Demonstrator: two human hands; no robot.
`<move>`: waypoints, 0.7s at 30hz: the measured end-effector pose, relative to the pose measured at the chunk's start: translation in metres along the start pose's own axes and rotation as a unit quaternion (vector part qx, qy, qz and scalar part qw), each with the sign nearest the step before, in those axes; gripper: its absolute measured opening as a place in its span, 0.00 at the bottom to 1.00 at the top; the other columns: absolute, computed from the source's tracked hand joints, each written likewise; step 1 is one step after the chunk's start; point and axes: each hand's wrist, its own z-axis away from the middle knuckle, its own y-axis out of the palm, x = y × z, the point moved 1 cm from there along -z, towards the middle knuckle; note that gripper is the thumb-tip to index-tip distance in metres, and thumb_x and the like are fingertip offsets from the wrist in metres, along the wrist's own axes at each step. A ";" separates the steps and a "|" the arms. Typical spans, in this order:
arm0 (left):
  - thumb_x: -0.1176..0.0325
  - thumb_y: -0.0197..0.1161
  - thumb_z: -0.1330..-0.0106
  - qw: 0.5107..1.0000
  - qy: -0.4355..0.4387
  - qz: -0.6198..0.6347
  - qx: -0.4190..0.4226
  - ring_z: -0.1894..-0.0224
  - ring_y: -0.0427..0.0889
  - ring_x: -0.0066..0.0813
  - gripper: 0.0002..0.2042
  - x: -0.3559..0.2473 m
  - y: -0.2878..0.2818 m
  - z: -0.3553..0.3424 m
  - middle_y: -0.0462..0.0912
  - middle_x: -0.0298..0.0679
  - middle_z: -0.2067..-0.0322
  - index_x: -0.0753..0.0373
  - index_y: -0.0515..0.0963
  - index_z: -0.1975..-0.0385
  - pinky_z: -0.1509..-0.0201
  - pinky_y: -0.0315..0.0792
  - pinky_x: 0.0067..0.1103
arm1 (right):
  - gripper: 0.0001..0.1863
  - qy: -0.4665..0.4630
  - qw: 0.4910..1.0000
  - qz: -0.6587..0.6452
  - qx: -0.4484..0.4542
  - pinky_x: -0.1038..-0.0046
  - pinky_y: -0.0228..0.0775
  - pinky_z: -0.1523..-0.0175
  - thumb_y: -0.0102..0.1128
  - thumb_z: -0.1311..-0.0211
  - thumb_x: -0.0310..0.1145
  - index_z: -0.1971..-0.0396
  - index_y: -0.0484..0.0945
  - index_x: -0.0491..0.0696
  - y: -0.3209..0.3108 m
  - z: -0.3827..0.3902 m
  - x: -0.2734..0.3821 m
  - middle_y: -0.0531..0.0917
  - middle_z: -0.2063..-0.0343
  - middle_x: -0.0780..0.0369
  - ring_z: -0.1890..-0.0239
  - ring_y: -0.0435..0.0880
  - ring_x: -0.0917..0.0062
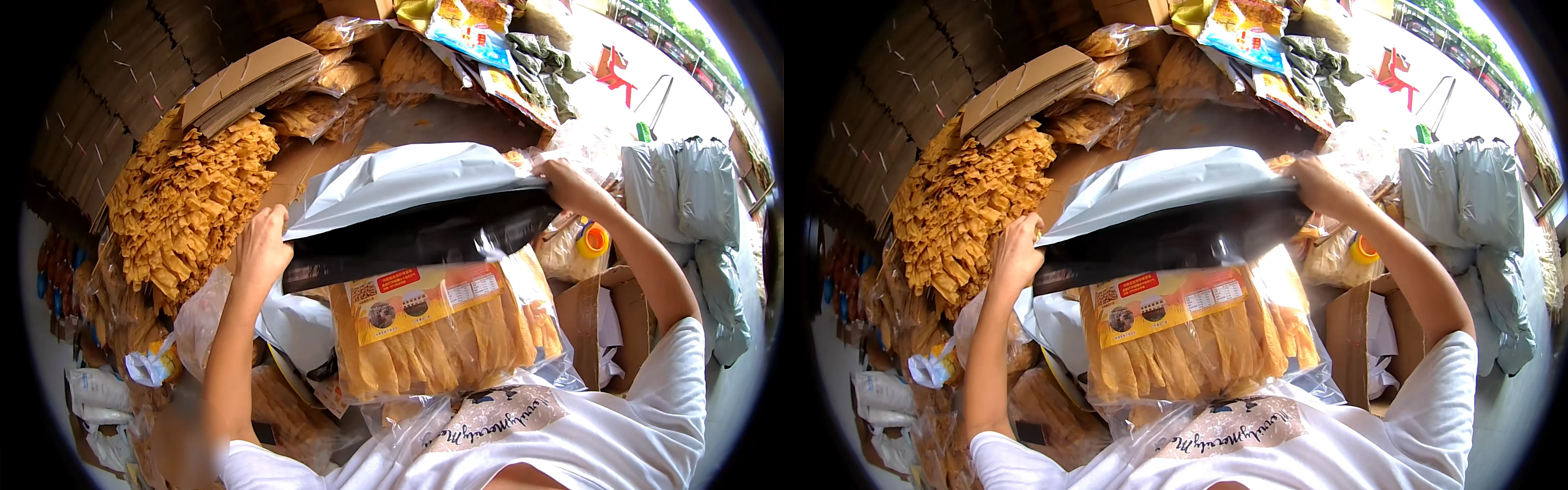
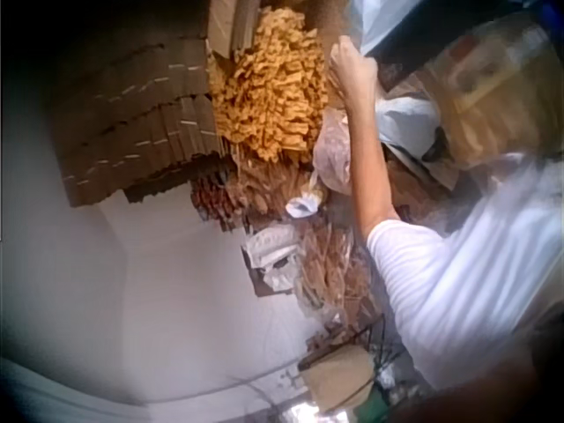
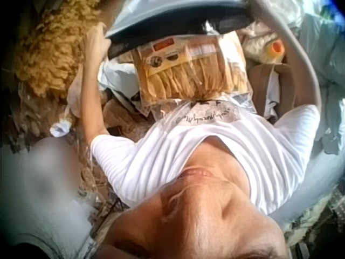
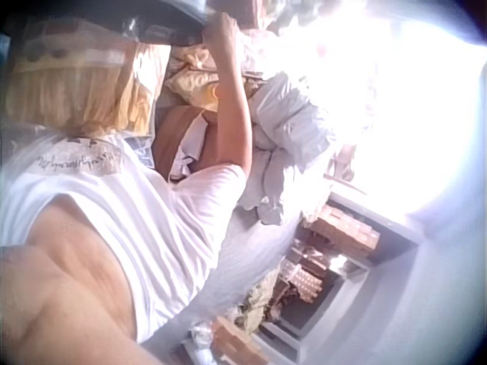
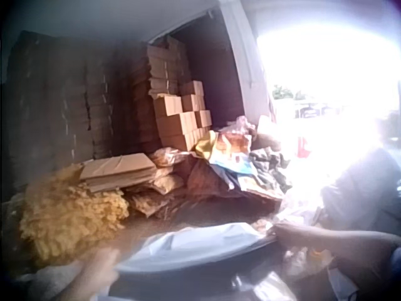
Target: The person sits on the floor and repeatedly packs pre-packaged dried food items into grey shipping mailers. They open the mailer, insert the food package, and fold the top of the mailer closed. The person handles multiple packages and mailers in a repetitive sequence.
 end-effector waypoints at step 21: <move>0.80 0.48 0.35 0.537 -0.404 0.732 0.111 0.62 0.81 0.33 0.10 0.091 0.229 -0.077 0.79 0.41 0.59 0.62 0.75 0.59 0.58 0.78 0.25 | 0.14 0.137 0.922 -0.336 -0.135 0.73 0.72 0.66 0.56 0.38 0.34 0.58 0.80 0.41 0.189 -0.202 -0.102 0.84 0.73 0.56 0.70 0.82 0.76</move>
